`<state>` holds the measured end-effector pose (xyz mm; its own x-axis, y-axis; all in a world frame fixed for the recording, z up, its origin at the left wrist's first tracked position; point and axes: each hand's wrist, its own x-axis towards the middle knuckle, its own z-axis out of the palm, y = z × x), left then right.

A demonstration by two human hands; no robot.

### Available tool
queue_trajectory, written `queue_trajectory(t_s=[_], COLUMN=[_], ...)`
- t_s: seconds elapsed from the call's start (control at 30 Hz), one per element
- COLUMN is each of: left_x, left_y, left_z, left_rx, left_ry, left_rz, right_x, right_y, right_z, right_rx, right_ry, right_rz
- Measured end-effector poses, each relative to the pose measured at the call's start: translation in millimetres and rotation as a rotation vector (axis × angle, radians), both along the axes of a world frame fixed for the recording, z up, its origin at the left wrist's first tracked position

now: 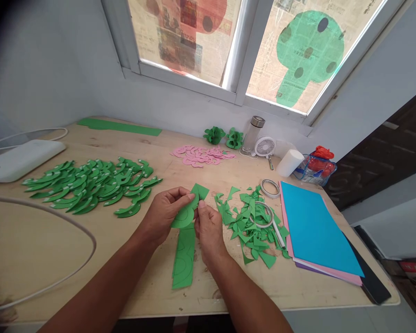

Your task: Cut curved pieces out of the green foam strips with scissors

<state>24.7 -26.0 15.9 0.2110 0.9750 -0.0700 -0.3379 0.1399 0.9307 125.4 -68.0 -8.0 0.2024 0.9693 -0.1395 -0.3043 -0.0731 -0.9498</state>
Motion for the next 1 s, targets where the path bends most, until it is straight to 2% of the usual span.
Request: queue_trajectory(t_s=[0.47,0.7,1.0], left_x=[0.1,0.6,1.1], left_y=[0.3,-1.2,-2.9], left_z=[0.4,0.0,3.0], left_rx=[0.014,0.023,-0.004], left_ry=[-0.009,0.015,-0.015], left_rz=[0.025,-0.018,-0.011], right_x=[-0.8,-0.2,-1.2], right_y=[-0.2,0.8,0.1], right_z=[-0.6,-2.0,-1.2], right_rx=[-0.006,0.013,0.031], right_ry=[-0.044,-0.035,-0.035], right_rz=[-0.004,-0.005,-0.011])
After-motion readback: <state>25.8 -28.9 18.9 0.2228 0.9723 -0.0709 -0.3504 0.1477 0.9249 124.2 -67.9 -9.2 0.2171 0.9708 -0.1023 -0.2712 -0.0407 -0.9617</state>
